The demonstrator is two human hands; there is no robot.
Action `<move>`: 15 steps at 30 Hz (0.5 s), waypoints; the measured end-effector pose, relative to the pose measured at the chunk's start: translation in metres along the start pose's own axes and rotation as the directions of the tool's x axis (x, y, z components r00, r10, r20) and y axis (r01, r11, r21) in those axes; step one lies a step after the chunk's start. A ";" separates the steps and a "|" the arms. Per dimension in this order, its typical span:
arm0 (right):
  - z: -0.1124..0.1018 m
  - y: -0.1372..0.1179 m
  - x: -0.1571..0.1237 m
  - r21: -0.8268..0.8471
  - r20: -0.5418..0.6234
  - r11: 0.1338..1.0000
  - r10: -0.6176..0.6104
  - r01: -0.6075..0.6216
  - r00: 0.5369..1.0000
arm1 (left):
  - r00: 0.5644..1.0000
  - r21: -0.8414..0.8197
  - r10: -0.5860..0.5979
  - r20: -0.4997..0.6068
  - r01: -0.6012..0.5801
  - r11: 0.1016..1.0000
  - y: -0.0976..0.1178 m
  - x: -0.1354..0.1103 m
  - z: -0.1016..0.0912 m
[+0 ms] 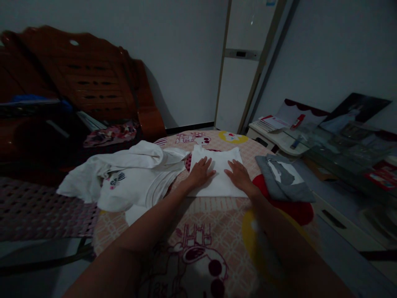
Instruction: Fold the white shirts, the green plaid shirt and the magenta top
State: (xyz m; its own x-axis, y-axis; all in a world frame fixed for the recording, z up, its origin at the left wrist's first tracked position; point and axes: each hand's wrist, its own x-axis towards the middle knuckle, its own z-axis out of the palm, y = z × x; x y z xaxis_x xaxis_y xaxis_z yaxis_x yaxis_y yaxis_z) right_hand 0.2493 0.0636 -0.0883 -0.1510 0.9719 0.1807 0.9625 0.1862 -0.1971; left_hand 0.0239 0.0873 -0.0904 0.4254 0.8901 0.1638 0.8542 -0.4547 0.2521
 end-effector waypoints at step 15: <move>0.012 -0.010 -0.043 0.041 -0.008 0.983 -0.180 0.180 0.984 | 0.989 0.049 0.145 0.009 -0.145 0.988 0.010 -0.043 0.007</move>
State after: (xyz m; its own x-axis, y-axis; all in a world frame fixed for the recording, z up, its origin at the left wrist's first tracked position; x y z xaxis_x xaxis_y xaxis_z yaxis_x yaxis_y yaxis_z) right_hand 0.2439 0.0216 -0.1057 -0.3198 0.9215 0.2204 0.9097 0.3637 -0.2005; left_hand 0.0160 0.0446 -0.1022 0.5477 0.8149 0.1895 0.7969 -0.5771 0.1788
